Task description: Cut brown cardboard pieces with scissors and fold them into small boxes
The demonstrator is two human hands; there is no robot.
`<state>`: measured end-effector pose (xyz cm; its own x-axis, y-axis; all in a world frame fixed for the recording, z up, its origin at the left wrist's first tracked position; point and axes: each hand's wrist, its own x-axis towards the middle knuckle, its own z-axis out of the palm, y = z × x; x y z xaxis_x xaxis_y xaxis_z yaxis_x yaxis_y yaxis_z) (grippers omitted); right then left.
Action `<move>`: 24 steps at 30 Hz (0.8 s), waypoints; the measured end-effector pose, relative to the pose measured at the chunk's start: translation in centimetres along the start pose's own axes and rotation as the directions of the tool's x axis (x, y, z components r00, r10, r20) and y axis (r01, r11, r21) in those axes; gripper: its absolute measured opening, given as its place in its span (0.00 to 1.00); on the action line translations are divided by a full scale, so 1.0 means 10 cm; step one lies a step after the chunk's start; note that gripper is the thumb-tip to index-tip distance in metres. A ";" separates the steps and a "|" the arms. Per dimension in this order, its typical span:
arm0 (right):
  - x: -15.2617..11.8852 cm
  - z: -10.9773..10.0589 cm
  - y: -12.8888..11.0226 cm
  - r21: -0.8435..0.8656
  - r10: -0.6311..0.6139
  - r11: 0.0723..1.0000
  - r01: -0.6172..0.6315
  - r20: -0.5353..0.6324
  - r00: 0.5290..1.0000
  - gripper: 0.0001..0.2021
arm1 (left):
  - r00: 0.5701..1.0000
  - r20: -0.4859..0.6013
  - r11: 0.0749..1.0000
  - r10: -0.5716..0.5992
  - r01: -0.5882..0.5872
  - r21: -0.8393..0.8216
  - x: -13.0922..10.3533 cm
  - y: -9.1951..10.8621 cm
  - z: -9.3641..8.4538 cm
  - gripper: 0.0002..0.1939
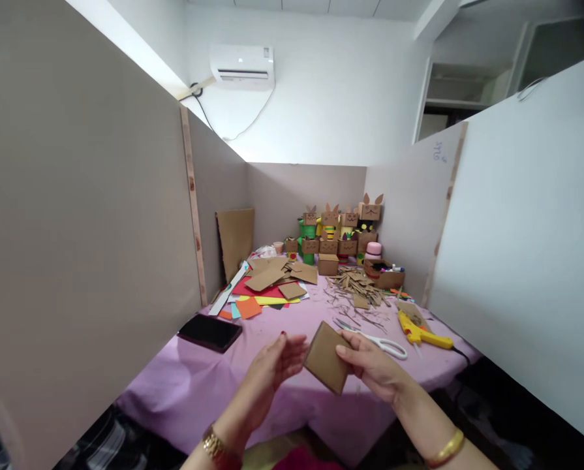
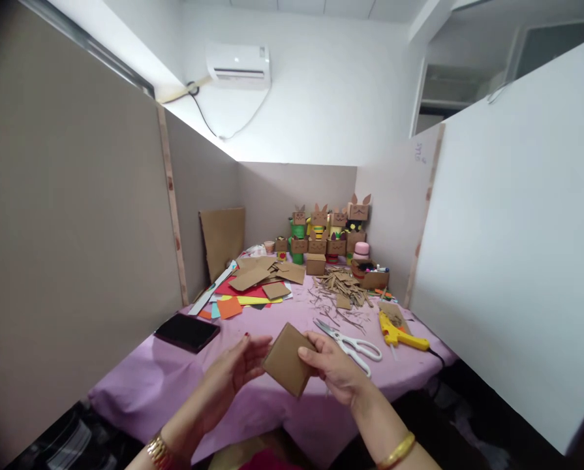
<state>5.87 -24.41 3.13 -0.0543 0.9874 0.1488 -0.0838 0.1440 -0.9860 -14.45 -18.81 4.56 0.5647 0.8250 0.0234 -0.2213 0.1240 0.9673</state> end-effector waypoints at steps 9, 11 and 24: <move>-0.16 -0.04 -0.10 0.158 -0.001 0.987 -0.014 0.094 0.996 0.13 | 1.000 -0.022 0.981 0.015 -0.011 0.196 -0.36 0.27 0.33 0.21; -0.17 -0.04 -0.13 0.155 -0.013 0.988 -0.004 0.107 0.994 0.12 | 0.999 0.004 0.965 0.050 -0.049 0.256 -0.37 0.29 0.34 0.23; -0.27 0.04 -0.24 0.056 -0.089 0.995 0.084 0.092 0.992 0.11 | 0.970 0.070 0.745 0.234 -0.225 0.628 -0.40 0.16 0.44 0.03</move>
<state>5.87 -27.49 5.12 -0.1384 0.9603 0.2421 -0.1435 0.2225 -0.9643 -13.56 -24.35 7.10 0.5513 0.7904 0.2671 0.2071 -0.4397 0.8739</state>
